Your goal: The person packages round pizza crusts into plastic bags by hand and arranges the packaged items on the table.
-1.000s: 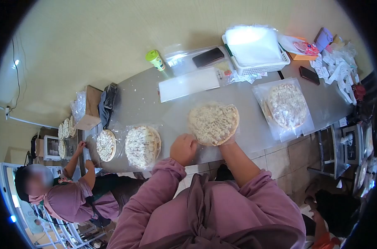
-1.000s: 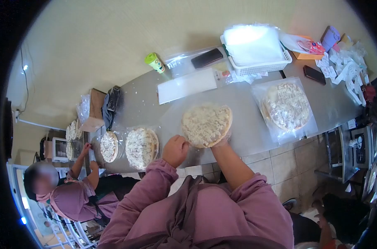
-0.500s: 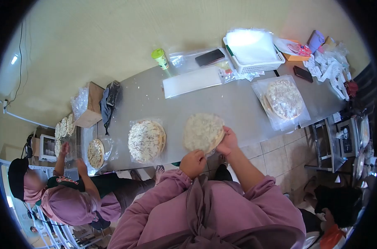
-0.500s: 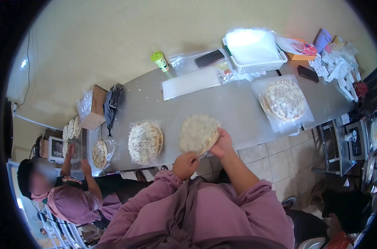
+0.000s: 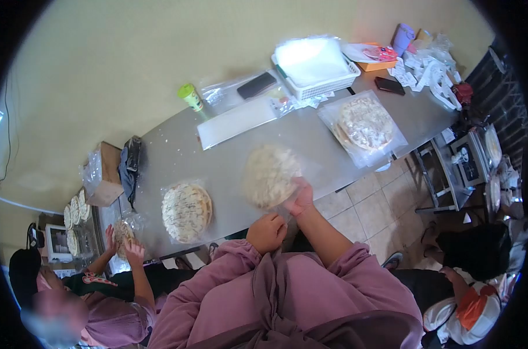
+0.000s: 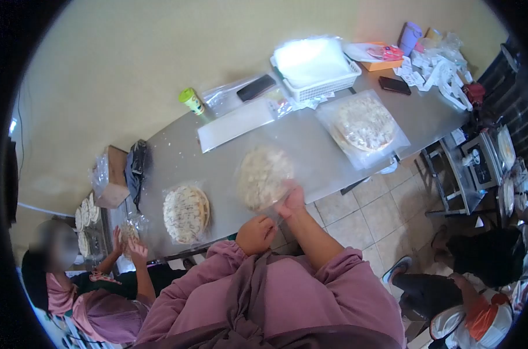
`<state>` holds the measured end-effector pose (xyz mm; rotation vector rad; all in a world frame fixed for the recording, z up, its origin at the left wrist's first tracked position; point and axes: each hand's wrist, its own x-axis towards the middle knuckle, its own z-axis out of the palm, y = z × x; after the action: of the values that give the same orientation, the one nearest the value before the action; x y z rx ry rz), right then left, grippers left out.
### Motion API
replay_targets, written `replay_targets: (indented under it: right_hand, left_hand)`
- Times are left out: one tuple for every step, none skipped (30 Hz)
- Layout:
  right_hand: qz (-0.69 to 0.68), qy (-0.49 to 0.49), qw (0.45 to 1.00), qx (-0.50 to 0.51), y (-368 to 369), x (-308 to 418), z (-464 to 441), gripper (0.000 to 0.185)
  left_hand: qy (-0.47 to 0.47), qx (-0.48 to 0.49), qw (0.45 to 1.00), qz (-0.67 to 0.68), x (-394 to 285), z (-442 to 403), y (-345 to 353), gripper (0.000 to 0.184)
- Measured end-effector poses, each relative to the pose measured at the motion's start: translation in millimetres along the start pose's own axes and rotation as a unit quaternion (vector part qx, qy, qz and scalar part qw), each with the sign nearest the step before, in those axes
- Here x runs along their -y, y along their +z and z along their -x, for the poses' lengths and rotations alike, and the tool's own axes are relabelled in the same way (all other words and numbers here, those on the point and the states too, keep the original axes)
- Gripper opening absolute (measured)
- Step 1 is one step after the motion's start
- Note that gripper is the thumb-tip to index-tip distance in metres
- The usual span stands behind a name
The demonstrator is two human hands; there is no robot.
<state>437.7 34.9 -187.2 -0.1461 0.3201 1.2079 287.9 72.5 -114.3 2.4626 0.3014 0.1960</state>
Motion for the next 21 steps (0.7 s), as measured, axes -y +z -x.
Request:
replay_targets:
  right_hand:
    - [0.005, -0.046, 0.999, 0.005, 1.9, 14.7, 3.2, 0.049]
    - [0.007, -0.052, 0.999, 0.004, 3.8, 27.9, 6.6, 0.049]
    - [0.027, -0.101, 0.994, 0.021, 6.5, 41.2, 10.0, 0.048]
    - [0.048, -0.149, 0.987, 0.037, 8.1, 54.5, 13.9, 0.047]
    - [0.047, -0.156, 0.986, 0.038, 2.9, 68.7, 19.4, 0.047]
    - [0.120, -0.166, 0.969, -0.135, -8.2, 83.1, 25.9, 0.045]
    - [0.185, -0.169, 0.919, -0.305, -19.7, 96.3, 33.8, 0.043]
    - [0.268, -0.151, 0.898, -0.314, -34.3, 106.3, 46.1, 0.039]
    - [0.350, -0.130, 0.870, -0.322, -45.1, 115.8, 56.9, 0.036]
    - [0.349, -0.132, 0.870, -0.322, -45.4, 126.6, 67.5, 0.036]
    - [0.567, -0.022, 0.780, -0.263, -33.9, 134.4, 82.4, 0.032]
    - [0.746, 0.090, 0.634, -0.185, -17.5, 140.8, 92.8, 0.030]
    - [0.747, 0.088, 0.633, -0.185, 4.1, 145.0, 95.8, 0.030]
    - [0.772, 0.113, 0.606, -0.154, 31.4, 147.2, 95.2, 0.030]
    - [0.796, 0.137, 0.577, -0.123, 60.8, 150.2, 92.1, 0.031]
    - [0.820, 0.129, 0.552, -0.082, 93.7, 157.3, 84.1, 0.032]
    - [0.863, 0.051, 0.500, -0.049, 105.2, 166.7, 66.5, 0.030]
    - [0.897, -0.028, 0.442, -0.014, 116.6, 174.6, 48.6, 0.028]
    - [0.903, -0.100, 0.417, -0.008, 133.2, 180.9, 29.7, 0.027]
    - [0.904, -0.172, 0.391, -0.002, 151.3, 186.8, 8.8, 0.026]
    - [0.914, -0.179, 0.363, -0.022, 166.9, 195.6, -19.3, 0.025]
  left_hand:
    - [0.005, 0.001, 1.000, 0.003, -0.6, -4.2, 1.6, 0.012]
    - [-0.026, 0.007, 0.999, 0.025, -0.7, -8.4, 3.3, 0.013]
    - [-0.057, 0.013, 0.997, 0.046, -0.3, -13.2, 4.9, 0.015]
    - [-0.051, 0.016, 0.997, 0.048, 1.4, -17.1, 6.3, 0.015]
    - [-0.077, 0.046, 0.995, 0.048, 3.9, -20.6, 8.7, 0.019]
    - [-0.103, 0.076, 0.991, 0.046, 6.2, -25.4, 10.8, 0.023]
    - [-0.096, 0.078, 0.991, 0.045, 8.0, -30.3, 12.1, 0.023]
    - [-0.102, 0.097, 0.989, 0.055, 10.0, -34.9, 13.2, 0.028]
    - [-0.109, 0.114, 0.985, 0.065, 11.8, -40.6, 15.0, 0.034]
    - [-0.107, 0.115, 0.985, 0.065, 11.9, -46.3, 17.5, 0.034]
    - [-0.118, 0.116, 0.984, 0.062, 12.0, -51.3, 20.1, 0.038]
    - [-0.128, 0.115, 0.983, 0.060, 12.8, -57.5, 22.9, 0.043]
    - [-0.127, 0.113, 0.984, 0.060, 14.3, -64.0, 26.4, 0.043]
    - [-0.130, 0.115, 0.983, 0.059, 15.9, -69.5, 29.9, 0.045]
    - [-0.133, 0.117, 0.983, 0.057, 16.5, -76.0, 31.7, 0.048]
    - [-0.132, 0.115, 0.983, 0.056, 13.7, -82.9, 30.6, 0.048]
    - [-0.153, 0.132, 0.977, 0.062, 9.3, -89.7, 27.8, 0.047]
    - [-0.175, 0.148, 0.971, 0.067, 7.5, -95.4, 26.0, 0.046]
    - [-0.175, 0.144, 0.972, 0.065, 10.6, -99.0, 28.4, 0.046]
    - [-0.156, 0.133, 0.977, 0.053, 17.3, -99.1, 33.3, 0.046]
    - [-0.138, 0.121, 0.982, 0.039, 23.6, -98.7, 36.9, 0.045]
